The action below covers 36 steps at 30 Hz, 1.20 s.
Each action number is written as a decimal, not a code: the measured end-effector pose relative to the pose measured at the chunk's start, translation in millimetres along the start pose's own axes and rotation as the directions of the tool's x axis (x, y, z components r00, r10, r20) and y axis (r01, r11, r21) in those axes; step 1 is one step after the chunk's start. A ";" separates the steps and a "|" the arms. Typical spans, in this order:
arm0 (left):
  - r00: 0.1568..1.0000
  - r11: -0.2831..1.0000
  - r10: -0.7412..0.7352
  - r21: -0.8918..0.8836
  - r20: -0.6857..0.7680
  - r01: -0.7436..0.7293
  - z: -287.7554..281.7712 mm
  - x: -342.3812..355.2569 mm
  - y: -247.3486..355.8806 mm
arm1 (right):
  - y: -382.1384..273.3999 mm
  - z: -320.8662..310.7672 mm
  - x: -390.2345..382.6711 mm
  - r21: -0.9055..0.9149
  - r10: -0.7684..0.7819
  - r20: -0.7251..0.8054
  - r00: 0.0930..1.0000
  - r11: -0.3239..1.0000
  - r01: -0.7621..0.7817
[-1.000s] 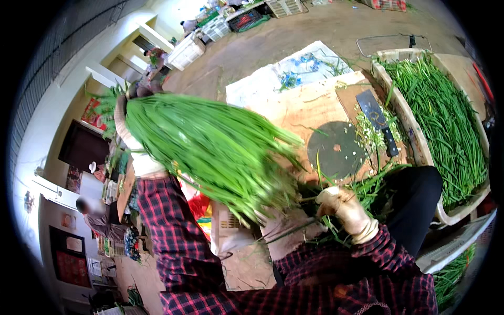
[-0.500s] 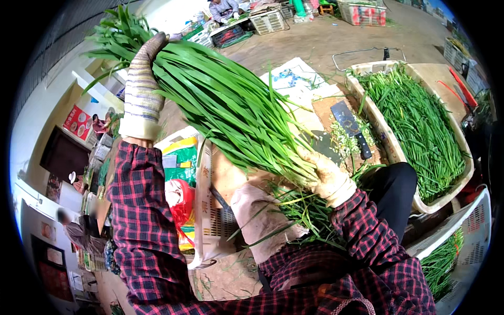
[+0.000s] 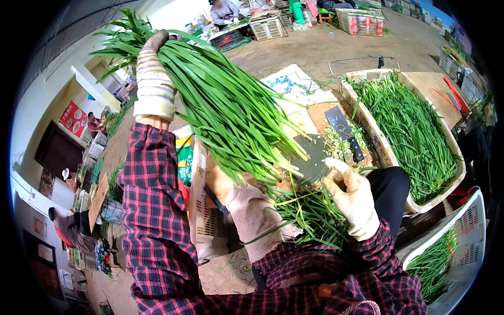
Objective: The person bundles and trims green onions by hand and with a knife, before tying a bundle with a red strap and placing it into a basket.
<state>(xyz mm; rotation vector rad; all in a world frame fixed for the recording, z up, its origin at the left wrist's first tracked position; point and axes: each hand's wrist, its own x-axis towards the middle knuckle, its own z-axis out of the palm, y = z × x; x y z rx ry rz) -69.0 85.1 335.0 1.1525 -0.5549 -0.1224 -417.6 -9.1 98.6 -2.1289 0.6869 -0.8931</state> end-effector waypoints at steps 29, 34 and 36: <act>0.998 0.920 -0.014 0.391 -0.063 0.037 6.1 82.9 -7.9 | 106.7 33.3 -29.9 -0.408 0.110 0.747 0.656 0.855 0.321; 0.995 0.932 -0.070 0.351 -0.065 0.089 -43.0 127.7 7.3 | -15.5 38.7 20.0 0.359 -0.046 0.393 0.918 0.927 -0.108; 0.989 0.739 0.142 0.662 0.029 -0.126 -5.2 102.9 -11.8 | -8.9 65.1 58.2 0.578 0.020 0.462 0.887 0.751 -0.318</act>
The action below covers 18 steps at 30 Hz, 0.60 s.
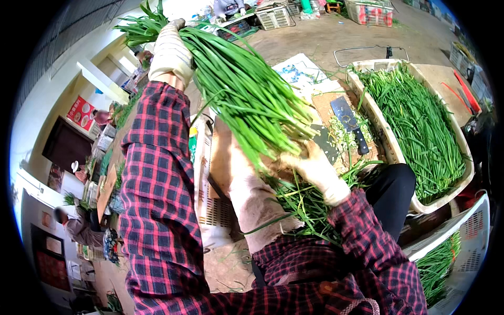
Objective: The person bundles and trims green onions by hand and with a knife, before tying a bundle with a red strap and placing it into a basket.
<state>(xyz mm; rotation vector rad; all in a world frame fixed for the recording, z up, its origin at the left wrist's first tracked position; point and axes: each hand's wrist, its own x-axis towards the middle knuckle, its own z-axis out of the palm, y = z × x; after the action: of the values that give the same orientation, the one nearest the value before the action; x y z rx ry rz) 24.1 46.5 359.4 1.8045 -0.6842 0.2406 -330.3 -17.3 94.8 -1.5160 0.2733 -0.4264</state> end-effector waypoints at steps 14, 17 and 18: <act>0.957 0.967 0.252 -0.006 0.144 -0.254 11.0 -56.3 33.9 | 27.0 -58.8 -12.3 0.841 -0.003 0.353 0.935 0.438 -0.316; 0.949 0.934 0.303 0.173 0.085 -0.314 -4.6 -21.6 29.9 | 59.9 -70.6 -34.8 0.775 0.134 0.336 0.932 0.523 -0.355; 0.934 0.907 0.346 0.222 0.092 -0.358 -4.6 -3.9 26.6 | 72.9 -62.4 -39.4 0.516 0.249 0.161 0.955 0.803 -0.297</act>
<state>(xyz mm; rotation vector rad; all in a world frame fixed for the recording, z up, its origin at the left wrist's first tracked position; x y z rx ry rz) 6.8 46.8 380.5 1.9066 -1.0564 0.5392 -385.2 -56.2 15.9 -0.9182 0.2726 -0.1791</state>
